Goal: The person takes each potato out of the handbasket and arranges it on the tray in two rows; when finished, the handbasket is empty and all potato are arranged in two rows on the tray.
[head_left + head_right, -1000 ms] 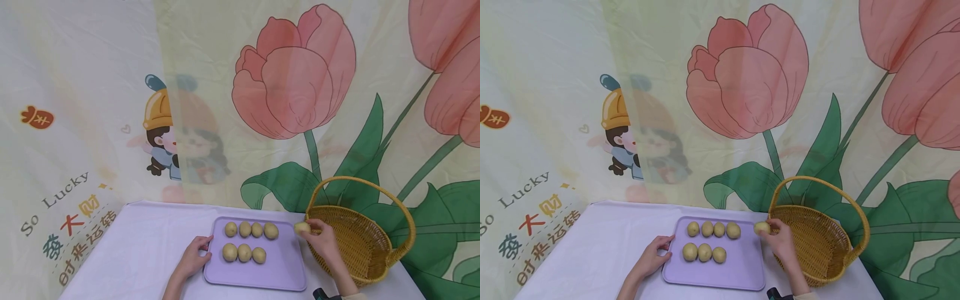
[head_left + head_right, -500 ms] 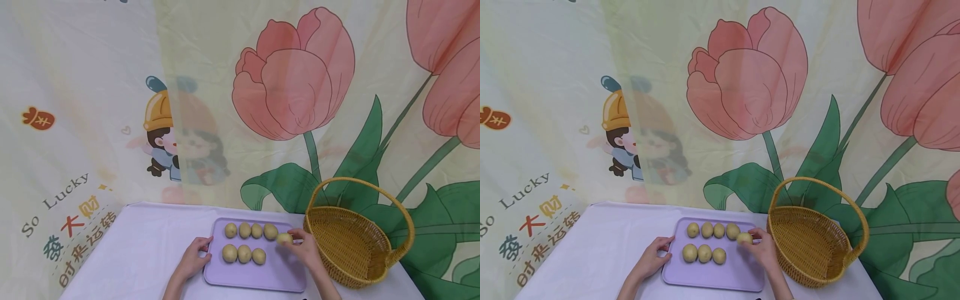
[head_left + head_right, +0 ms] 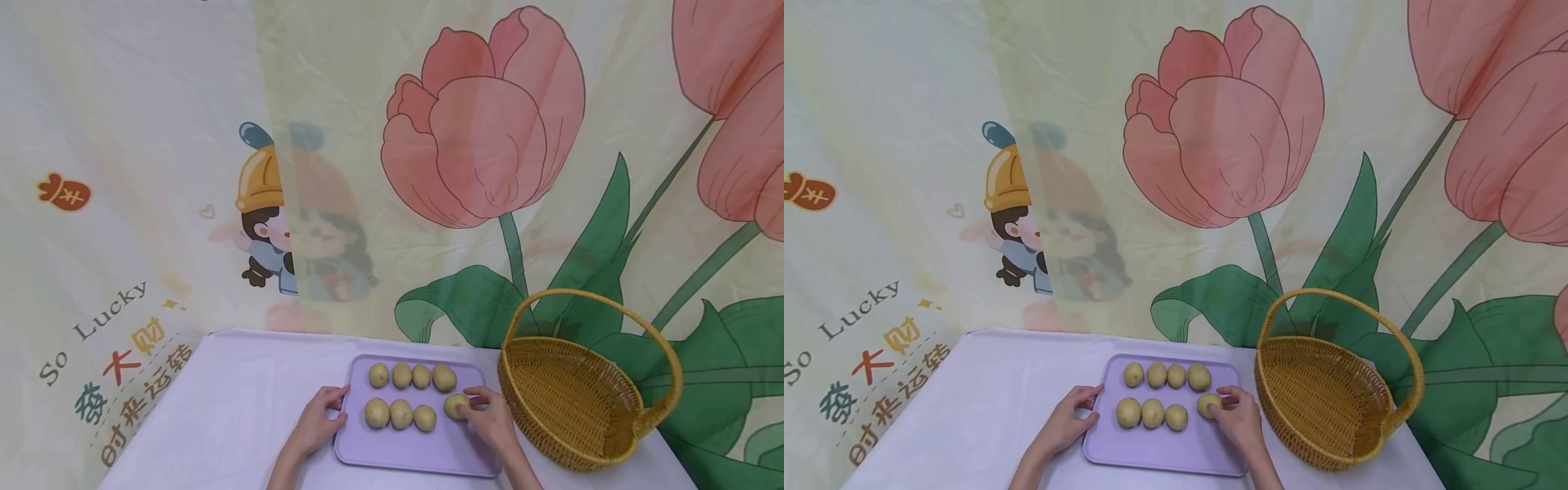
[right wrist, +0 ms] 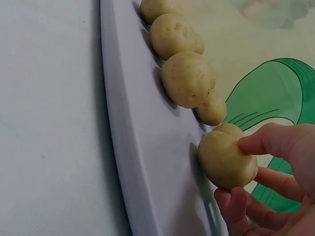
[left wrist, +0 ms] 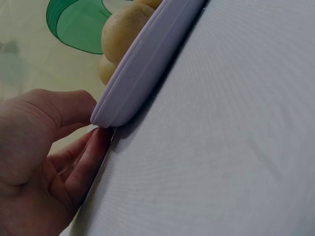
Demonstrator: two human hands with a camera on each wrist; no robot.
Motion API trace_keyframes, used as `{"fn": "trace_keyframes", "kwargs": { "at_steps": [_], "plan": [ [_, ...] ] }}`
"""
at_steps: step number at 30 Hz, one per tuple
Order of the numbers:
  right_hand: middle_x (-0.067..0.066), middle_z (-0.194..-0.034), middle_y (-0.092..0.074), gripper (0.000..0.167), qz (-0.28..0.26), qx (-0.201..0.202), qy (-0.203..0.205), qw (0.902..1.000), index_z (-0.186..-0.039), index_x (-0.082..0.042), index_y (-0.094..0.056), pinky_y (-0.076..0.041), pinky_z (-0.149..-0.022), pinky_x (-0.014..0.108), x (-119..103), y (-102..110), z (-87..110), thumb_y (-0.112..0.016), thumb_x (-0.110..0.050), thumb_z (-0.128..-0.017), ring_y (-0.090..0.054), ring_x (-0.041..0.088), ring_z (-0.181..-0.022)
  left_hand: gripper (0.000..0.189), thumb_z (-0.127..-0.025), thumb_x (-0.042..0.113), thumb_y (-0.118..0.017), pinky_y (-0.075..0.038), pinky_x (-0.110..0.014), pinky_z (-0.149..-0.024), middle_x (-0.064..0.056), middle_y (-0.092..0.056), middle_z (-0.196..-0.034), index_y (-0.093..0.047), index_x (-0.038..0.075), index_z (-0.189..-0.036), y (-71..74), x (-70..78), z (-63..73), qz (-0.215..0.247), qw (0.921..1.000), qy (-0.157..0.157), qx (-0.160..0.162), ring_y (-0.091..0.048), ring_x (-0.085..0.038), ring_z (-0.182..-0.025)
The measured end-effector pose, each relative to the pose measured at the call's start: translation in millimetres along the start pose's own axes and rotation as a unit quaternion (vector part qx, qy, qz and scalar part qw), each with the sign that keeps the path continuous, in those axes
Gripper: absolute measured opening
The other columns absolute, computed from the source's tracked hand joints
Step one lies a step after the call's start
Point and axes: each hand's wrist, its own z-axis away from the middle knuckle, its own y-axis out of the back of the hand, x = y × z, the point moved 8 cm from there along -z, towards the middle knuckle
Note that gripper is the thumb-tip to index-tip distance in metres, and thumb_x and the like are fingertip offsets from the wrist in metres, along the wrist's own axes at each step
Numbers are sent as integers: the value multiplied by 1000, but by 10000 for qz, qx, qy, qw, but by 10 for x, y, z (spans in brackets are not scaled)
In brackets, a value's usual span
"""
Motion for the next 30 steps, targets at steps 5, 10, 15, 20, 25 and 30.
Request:
{"fn": "trace_keyframes", "kwargs": {
  "at_steps": [5,10,15,20,25,30],
  "plan": [
    [6,-77,-67,25,-13,83,-113,9999,-92,1,-72,-50,-57,27,35,-12,10,-81,-9,-71,-60,16,-72,52,-73,-5,-73,-48,-30,-84,-9,-60,-110,-64,-5,-124,-5,-7,3,-2,10000,10,-16,-61,-17,-87],
    [6,-75,-64,25,66,88,-154,9998,-90,1,-70,-49,-58,28,44,-18,24,-82,-11,-71,-59,17,-71,52,-73,-5,-73,-48,-30,-84,-9,-60,-110,-64,-6,-124,8,9,10,4,10000,-10,10,-61,-18,-86],
    [5,-74,-63,25,23,17,-249,9997,-85,1,-66,-48,-57,26,50,-29,44,-81,-17,-75,-59,15,-68,52,-72,-7,-74,-49,-31,-83,-10,-60,-109,-64,-7,-123,26,38,24,117,9999,-81,42,-61,-19,-85],
    [3,-71,-62,26,-35,-82,-380,9992,-81,-1,-62,-46,-55,25,71,-51,67,-80,-20,-78,-58,13,-60,52,-72,-8,-75,-49,-31,-83,-10,-61,-108,-65,-7,-122,39,52,31,177,9998,-79,47,-61,-20,-85],
    [1,-64,-62,26,-1,-100,-543,9985,-76,-3,-62,-44,-55,26,92,-64,87,-79,-22,-79,-58,13,-56,51,-72,-8,-75,-49,-31,-83,-10,-61,-108,-65,-7,-122,38,54,29,165,9998,-109,35,-62,-21,-85],
    [0,-62,-63,26,-78,-227,-561,9981,-78,-3,-63,-44,-56,27,78,-94,103,-77,-24,-81,-60,14,-54,52,-73,-6,-74,-49,-30,-83,-9,-61,-109,-64,-6,-124,20,35,16,43,10000,-68,11,-61,-18,-85]
  ]
}}
